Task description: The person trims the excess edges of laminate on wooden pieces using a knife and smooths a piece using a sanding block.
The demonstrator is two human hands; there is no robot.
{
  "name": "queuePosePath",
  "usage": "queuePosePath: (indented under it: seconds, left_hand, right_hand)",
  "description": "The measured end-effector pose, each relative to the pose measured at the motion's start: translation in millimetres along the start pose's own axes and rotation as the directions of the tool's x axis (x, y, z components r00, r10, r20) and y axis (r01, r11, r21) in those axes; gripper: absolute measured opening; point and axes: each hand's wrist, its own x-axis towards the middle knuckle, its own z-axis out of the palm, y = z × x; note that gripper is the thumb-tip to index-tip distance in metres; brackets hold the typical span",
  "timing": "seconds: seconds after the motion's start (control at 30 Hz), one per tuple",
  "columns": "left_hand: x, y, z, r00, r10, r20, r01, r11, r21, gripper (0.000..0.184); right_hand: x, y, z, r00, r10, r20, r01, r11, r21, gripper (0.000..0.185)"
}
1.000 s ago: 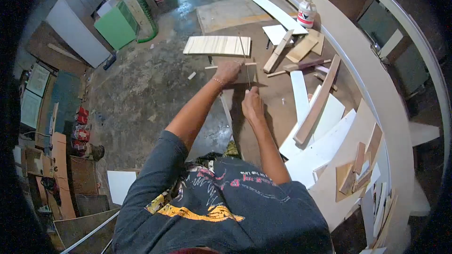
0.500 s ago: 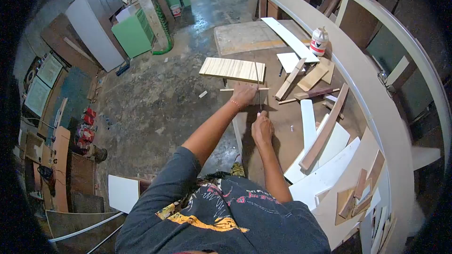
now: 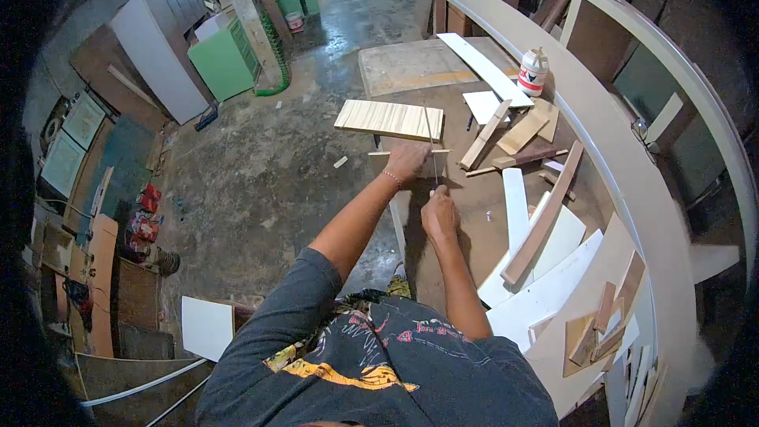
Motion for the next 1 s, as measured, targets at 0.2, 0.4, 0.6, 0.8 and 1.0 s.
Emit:
queuePosePath:
  seconds: [0.2,0.4,0.6,0.8,1.0]
  left_hand:
    - [1.1,-0.5,-2.6,1.0,-0.014,0.011,0.014,0.999,-0.038,0.015]
    - [-2.0,0.8,-7.5,1.0,-0.014,-0.004,0.014,1.0,0.006,0.011]
    - [-2.7,-3.5,1.7,0.999,0.023,-0.03,-0.023,1.0,0.021,0.012]
    - [-2.6,-3.7,3.6,0.999,0.017,0.035,-0.018,0.999,0.042,0.014]
    - [2.3,-8.2,5.0,0.993,0.006,0.118,-0.01,0.999,0.032,0.024]
  right_hand:
    - [1.3,-2.4,-5.0,1.0,0.001,0.018,-0.001,1.0,-0.012,0.024]
    - [-2.6,-10.7,-7.3,0.998,0.053,0.04,-0.052,0.999,-0.011,0.022]
    - [-2.5,-7.9,-2.6,0.998,0.052,0.034,-0.052,0.999,0.006,0.022]
    - [-4.7,-12.2,-8.6,0.997,0.07,0.039,-0.072,0.996,0.049,0.025]
    - [-9.9,-0.6,10.4,0.974,-0.088,-0.208,0.123,0.98,0.16,0.024]
